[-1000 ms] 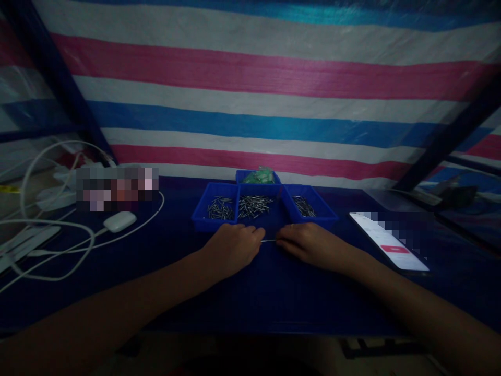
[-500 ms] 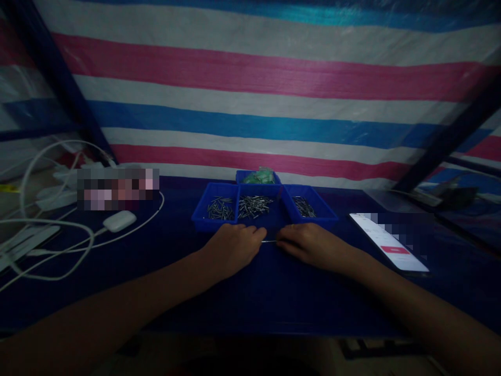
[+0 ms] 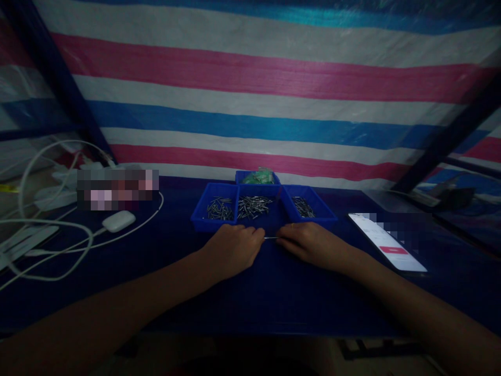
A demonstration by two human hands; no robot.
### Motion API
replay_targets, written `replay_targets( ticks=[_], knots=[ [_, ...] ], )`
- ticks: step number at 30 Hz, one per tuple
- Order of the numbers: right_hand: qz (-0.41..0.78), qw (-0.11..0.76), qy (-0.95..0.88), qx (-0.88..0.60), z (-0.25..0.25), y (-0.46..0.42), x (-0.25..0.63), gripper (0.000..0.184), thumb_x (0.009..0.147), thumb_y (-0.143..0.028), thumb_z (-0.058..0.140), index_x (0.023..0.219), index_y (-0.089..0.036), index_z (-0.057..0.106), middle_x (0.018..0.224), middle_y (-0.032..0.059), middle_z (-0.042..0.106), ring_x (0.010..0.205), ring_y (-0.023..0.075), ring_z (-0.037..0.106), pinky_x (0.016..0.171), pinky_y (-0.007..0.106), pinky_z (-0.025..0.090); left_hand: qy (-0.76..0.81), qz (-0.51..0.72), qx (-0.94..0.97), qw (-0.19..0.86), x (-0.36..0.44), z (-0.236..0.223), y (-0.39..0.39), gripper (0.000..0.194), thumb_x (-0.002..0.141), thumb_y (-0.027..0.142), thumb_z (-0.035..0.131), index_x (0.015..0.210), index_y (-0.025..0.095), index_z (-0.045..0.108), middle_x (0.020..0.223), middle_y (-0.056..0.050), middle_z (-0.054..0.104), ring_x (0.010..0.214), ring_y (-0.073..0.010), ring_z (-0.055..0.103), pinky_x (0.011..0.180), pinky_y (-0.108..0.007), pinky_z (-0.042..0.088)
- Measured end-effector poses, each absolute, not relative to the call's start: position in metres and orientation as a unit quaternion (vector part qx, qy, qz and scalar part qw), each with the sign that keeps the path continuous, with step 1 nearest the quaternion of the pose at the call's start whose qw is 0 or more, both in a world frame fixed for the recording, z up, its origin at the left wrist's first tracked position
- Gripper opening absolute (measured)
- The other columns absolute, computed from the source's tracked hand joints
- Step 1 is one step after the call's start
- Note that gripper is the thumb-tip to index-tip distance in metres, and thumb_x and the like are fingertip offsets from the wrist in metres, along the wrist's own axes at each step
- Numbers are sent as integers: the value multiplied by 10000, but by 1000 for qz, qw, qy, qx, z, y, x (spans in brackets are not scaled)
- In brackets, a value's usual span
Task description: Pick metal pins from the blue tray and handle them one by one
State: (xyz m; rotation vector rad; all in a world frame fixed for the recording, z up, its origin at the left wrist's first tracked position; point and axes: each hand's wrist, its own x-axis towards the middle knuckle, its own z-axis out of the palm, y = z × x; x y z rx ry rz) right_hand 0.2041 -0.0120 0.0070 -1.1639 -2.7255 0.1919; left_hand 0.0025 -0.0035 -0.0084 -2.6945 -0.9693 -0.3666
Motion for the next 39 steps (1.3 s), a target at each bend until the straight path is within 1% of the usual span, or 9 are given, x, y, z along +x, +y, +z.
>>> replay_targets(
  ticks=[4, 9, 12, 16, 20, 24, 30, 35, 39],
  knots=[
    [58, 77, -919, -383, 5, -11, 204, 194, 868, -226, 367, 806, -151, 536, 746, 38, 580, 665, 120, 529, 626, 248, 374, -338, -123, -924, 131, 3, -7, -3, 178, 868, 221, 338, 783, 165, 485, 684, -16, 594, 607, -169, 574, 477, -258, 386],
    [64, 85, -915, -388, 6, -12, 203, 215, 885, -234, 338, 855, -148, 533, 780, 47, 588, 685, 123, 536, 636, 253, 378, -329, -130, -926, 134, 4, -5, -3, 181, 865, 290, 365, 819, 168, 490, 702, -6, 584, 607, -156, 565, 469, -242, 372],
    [70, 91, -915, -387, 7, -13, 203, 220, 890, -240, 328, 857, -147, 525, 774, 44, 583, 675, 121, 532, 629, 254, 378, -310, -132, -930, 146, 3, -4, -3, 155, 859, 280, 385, 837, 174, 496, 716, 1, 576, 625, -148, 558, 473, -237, 366],
    [83, 93, -919, -375, 6, -13, 202, 228, 893, -250, 321, 847, -153, 521, 765, 39, 572, 666, 119, 522, 627, 256, 382, -290, -145, -933, 156, 2, -2, -1, 192, 872, 271, 357, 821, 173, 514, 717, 1, 561, 633, -131, 541, 479, -229, 360],
    [69, 96, -920, -374, 5, -13, 201, 228, 892, -245, 319, 840, -152, 521, 775, 46, 552, 697, 127, 510, 663, 269, 390, -265, -164, -938, 152, 2, -2, -2, 227, 885, 270, 328, 881, 177, 535, 740, 2, 559, 676, -125, 528, 525, -231, 381],
    [66, 94, -926, -360, 4, -14, 200, 228, 887, -222, 323, 831, -147, 530, 771, 50, 532, 697, 127, 490, 661, 270, 394, -221, -172, -949, 143, 2, -1, -4, 231, 887, 247, 326, 932, 187, 545, 775, -1, 561, 725, -116, 514, 586, -226, 399],
    [77, 100, -931, -342, 2, -14, 201, 232, 887, -229, 327, 883, -147, 543, 834, 60, 534, 751, 136, 492, 701, 281, 404, -190, -172, -958, 128, 3, -1, -4, 211, 866, 251, 357, 879, 182, 555, 816, -13, 561, 756, -123, 504, 604, -231, 398],
    [75, 113, -923, -361, 4, -14, 202, 212, 853, -272, 414, 1002, -160, 516, 920, 75, 534, 821, 157, 509, 734, 300, 413, -239, -146, -951, 132, 3, -2, -4, 158, 826, 238, 391, 768, 166, 519, 700, -7, 549, 668, -135, 507, 556, -241, 387],
    [89, 104, -926, -351, 8, -16, 200, 231, 863, -316, 392, 951, -158, 537, 859, 60, 552, 773, 149, 520, 709, 292, 417, -251, -133, -949, 133, 2, -5, -4, 143, 824, 254, 409, 764, 164, 501, 659, -1, 549, 632, -138, 523, 517, -236, 377]
  ],
)
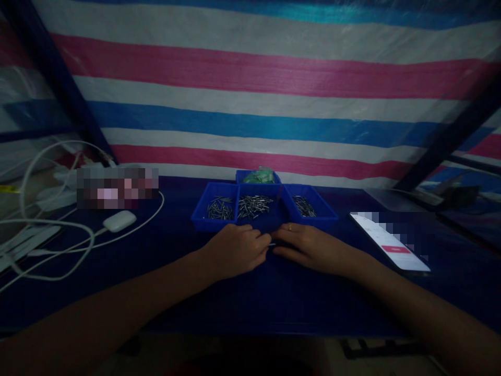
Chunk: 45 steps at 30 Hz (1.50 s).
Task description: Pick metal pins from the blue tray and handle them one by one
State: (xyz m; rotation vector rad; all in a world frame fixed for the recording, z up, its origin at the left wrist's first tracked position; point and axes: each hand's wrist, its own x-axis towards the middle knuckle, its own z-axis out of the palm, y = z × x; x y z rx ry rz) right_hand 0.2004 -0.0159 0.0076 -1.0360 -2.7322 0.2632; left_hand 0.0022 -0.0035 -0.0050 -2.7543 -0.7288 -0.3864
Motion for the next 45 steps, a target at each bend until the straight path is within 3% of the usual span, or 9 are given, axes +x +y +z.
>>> replay_targets(
  ticks=[8, 32, 42, 45],
  knots=[
    [79, 80, -934, -340, 6, -18, 198, 231, 884, -233, 336, 860, -149, 550, 801, 50, 557, 733, 130, 519, 691, 273, 407, -258, -120, -948, 140, 3, -8, -4, 148, 837, 261, 410, 754, 174, 497, 667, 9, 565, 616, -148, 547, 492, -243, 374],
    [70, 82, -912, -395, 9, -14, 203, 14, 797, -169, 451, 787, -175, 459, 730, 13, 532, 636, 114, 493, 576, 230, 356, -297, -116, -939, 126, 2, -8, -2, 115, 832, 243, 403, 792, 180, 491, 685, 12, 571, 596, -144, 550, 484, -241, 374],
    [72, 82, -917, -385, 8, -15, 204, 19, 806, -179, 447, 787, -175, 447, 727, 11, 529, 621, 107, 488, 560, 224, 355, -298, -119, -939, 122, 3, -6, -2, 107, 836, 241, 405, 813, 172, 484, 684, 11, 569, 599, -141, 553, 472, -236, 357],
    [65, 85, -917, -385, 7, -14, 203, 100, 849, -212, 391, 803, -169, 468, 736, 23, 543, 631, 113, 501, 577, 236, 366, -304, -123, -936, 124, 4, -7, -3, 151, 858, 252, 367, 812, 170, 484, 673, 6, 575, 586, -140, 551, 479, -239, 362]
  ],
)
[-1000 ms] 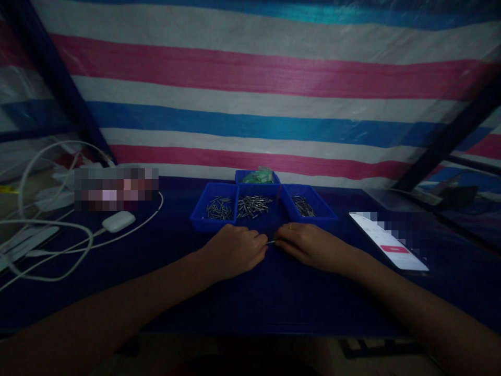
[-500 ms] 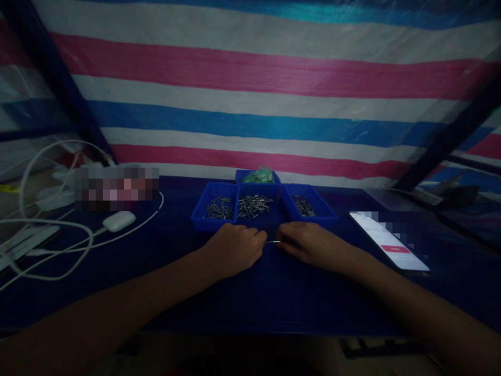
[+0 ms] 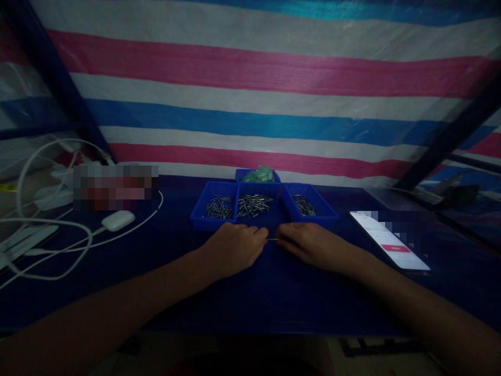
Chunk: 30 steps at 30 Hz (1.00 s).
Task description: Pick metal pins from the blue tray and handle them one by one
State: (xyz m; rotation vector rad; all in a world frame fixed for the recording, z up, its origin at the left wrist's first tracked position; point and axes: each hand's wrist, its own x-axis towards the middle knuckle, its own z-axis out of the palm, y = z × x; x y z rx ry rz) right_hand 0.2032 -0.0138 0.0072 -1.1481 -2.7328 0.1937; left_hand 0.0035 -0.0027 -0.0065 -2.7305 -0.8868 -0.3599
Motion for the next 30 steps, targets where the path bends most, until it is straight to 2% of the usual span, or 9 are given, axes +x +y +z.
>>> replay_targets(
  ticks=[3, 8, 17, 22, 27, 30],
  knots=[
    [67, 88, -918, -382, 7, -14, 203, 181, 880, -233, 336, 845, -162, 499, 759, 36, 563, 661, 120, 520, 612, 249, 379, -305, -132, -935, 122, 4, -8, -2, 193, 875, 254, 327, 808, 168, 487, 671, 0, 583, 572, -136, 548, 484, -240, 366],
    [70, 82, -914, -392, 7, -13, 204, 198, 878, -270, 358, 918, -162, 519, 806, 49, 584, 709, 135, 539, 638, 257, 389, -312, -131, -935, 109, 4, -8, -2, 206, 879, 248, 317, 799, 164, 487, 664, -5, 589, 567, -141, 559, 477, -241, 369],
    [83, 80, -907, -404, 5, -11, 205, 216, 894, -272, 312, 842, -164, 492, 785, 47, 572, 684, 134, 527, 636, 262, 386, -346, -79, -933, 59, 7, 2, -9, 239, 893, 288, 277, 840, 174, 480, 644, -7, 588, 551, -161, 576, 481, -255, 401],
    [155, 93, -904, -388, 5, -6, 203, 225, 901, -273, 294, 814, -165, 472, 790, 38, 547, 704, 125, 507, 668, 259, 387, -354, -46, -933, 47, 3, 0, -5, 254, 889, 298, 263, 843, 176, 482, 623, -12, 573, 532, -169, 570, 470, -261, 397],
    [252, 82, -886, -382, 8, -1, 203, 241, 899, -282, 293, 772, -170, 464, 703, 6, 518, 618, 104, 487, 612, 242, 386, -335, -44, -941, 11, 0, -7, 1, 248, 882, 285, 269, 830, 164, 479, 632, -17, 566, 537, -152, 555, 477, -249, 384],
    [304, 114, -858, -397, 8, -1, 204, 299, 910, -309, 250, 763, -170, 471, 667, -8, 501, 589, 98, 477, 585, 239, 389, -337, -66, -939, -29, 0, -11, 4, 239, 884, 271, 276, 819, 160, 477, 630, -10, 561, 541, -135, 544, 487, -237, 374]
  ],
)
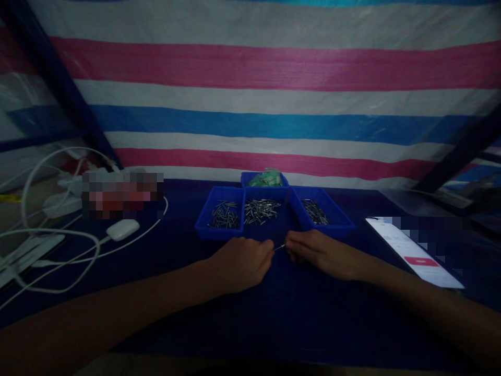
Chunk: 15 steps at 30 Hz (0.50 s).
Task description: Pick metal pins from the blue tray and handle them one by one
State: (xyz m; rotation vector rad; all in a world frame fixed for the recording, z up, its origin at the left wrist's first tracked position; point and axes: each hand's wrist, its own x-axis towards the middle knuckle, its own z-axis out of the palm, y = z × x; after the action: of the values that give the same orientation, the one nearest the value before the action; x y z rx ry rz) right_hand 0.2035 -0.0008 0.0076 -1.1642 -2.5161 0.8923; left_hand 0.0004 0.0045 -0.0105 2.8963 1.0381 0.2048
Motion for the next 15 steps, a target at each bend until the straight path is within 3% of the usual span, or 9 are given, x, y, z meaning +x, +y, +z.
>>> replay_targets(
  ticks=[8, 15],
  knots=[
    [294, 145, -857, -398, -1, -10, 203, 261, 901, -309, 289, 778, -180, 480, 684, -7, 503, 610, 104, 477, 599, 247, 387, 346, 180, 902, 186, -4, -13, 5, 228, 897, 267, 306, 788, 156, 473, 584, 37, 500, 512, -77, 480, 480, -185, 338],
    [272, 152, -857, -410, -5, -11, 200, 272, 906, -307, 275, 765, -176, 467, 671, -10, 493, 588, 97, 470, 579, 238, 386, 286, 260, 886, 256, -1, -11, 10, 180, 868, 230, 400, 938, 160, 550, 834, 1, 595, 680, -65, 539, 602, -174, 411]
  ],
)
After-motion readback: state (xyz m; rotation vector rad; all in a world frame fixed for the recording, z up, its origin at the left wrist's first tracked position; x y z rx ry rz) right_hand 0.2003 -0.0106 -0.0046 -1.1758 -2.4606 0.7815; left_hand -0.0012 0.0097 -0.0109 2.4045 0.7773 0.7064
